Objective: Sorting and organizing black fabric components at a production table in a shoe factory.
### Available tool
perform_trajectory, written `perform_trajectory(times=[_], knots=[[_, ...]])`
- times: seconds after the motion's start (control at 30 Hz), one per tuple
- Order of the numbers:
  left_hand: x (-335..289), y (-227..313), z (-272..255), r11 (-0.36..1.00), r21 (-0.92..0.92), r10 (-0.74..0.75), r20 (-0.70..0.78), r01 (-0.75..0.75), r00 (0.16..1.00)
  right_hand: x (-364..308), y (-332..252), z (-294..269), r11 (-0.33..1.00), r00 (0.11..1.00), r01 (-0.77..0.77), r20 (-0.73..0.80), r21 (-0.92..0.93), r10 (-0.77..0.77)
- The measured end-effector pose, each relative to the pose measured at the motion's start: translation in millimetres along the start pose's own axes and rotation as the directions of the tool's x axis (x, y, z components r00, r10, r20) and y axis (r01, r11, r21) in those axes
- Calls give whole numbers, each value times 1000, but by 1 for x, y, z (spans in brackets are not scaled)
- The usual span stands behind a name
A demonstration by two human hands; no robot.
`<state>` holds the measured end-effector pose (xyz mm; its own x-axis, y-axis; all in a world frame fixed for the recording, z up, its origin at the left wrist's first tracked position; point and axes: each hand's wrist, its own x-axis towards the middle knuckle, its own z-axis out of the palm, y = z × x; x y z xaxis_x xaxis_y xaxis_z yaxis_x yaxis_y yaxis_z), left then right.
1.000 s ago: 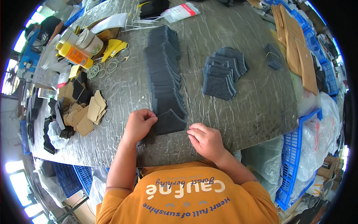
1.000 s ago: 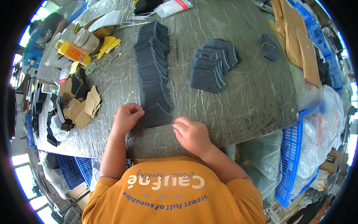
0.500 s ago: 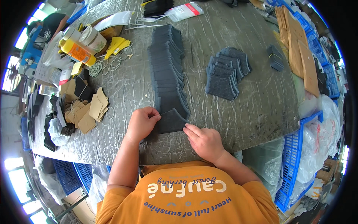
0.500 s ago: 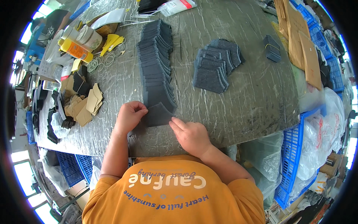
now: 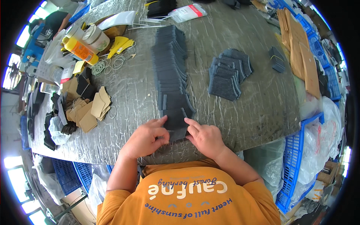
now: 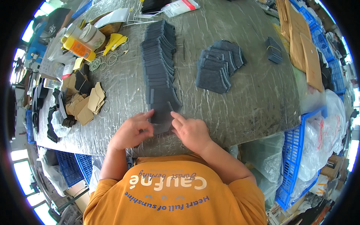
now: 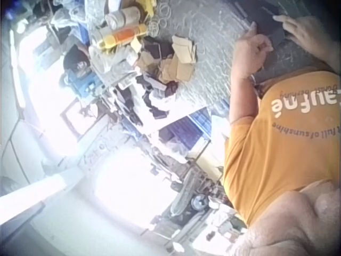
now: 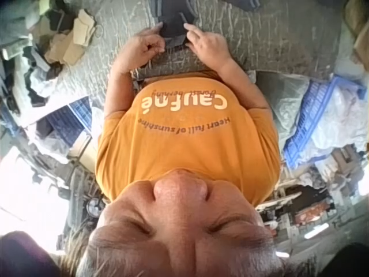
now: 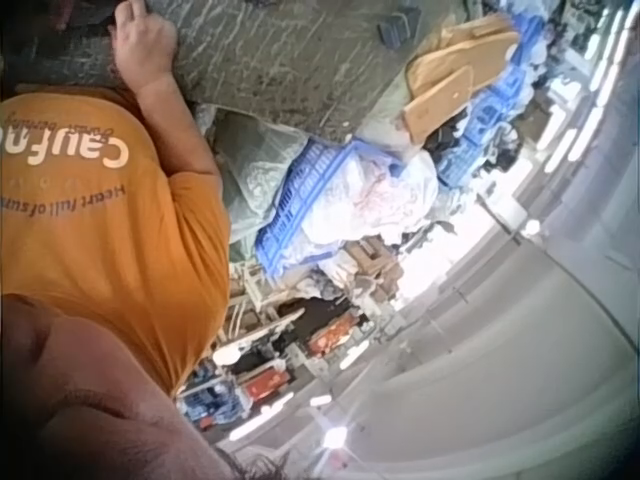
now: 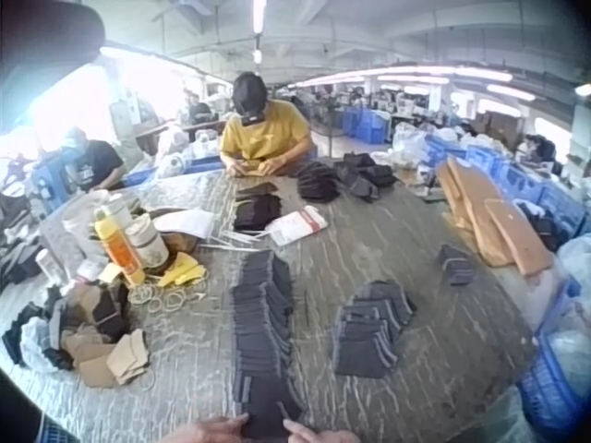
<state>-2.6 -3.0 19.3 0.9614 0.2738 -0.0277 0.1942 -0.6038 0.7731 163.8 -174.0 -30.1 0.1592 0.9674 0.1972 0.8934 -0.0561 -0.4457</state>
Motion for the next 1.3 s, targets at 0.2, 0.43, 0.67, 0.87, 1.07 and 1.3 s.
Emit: perform_trajectory(times=[0.2, 0.43, 0.67, 0.87, 1.07, 1.3], knots=[[-17, 1, -3, 879, -452, 233, 122, -155, 965, -2, 9, 4, 998, 998, 62, -16, 2, -62], [-3, -16, 3, 782, -484, -528, -180, 392, 830, -12, 8, -7, 982, 985, 107, -152, 158, -83], [-3, -21, 21, 787, -410, -547, -117, 461, 829, -32, 5, 2, 992, 971, 78, -233, 97, -53], [1, -19, 23, 827, -328, -519, -132, 457, 845, -31, 4, 1, 993, 966, 88, -249, 77, -66], [0, -23, 27, 841, -318, -501, -150, 438, 852, -31, 4, 0, 994, 974, 82, -220, 78, -63], [3, -22, 28, 864, -267, -478, -167, 427, 862, -31, 5, 1, 994, 974, 83, -217, 74, -65]])
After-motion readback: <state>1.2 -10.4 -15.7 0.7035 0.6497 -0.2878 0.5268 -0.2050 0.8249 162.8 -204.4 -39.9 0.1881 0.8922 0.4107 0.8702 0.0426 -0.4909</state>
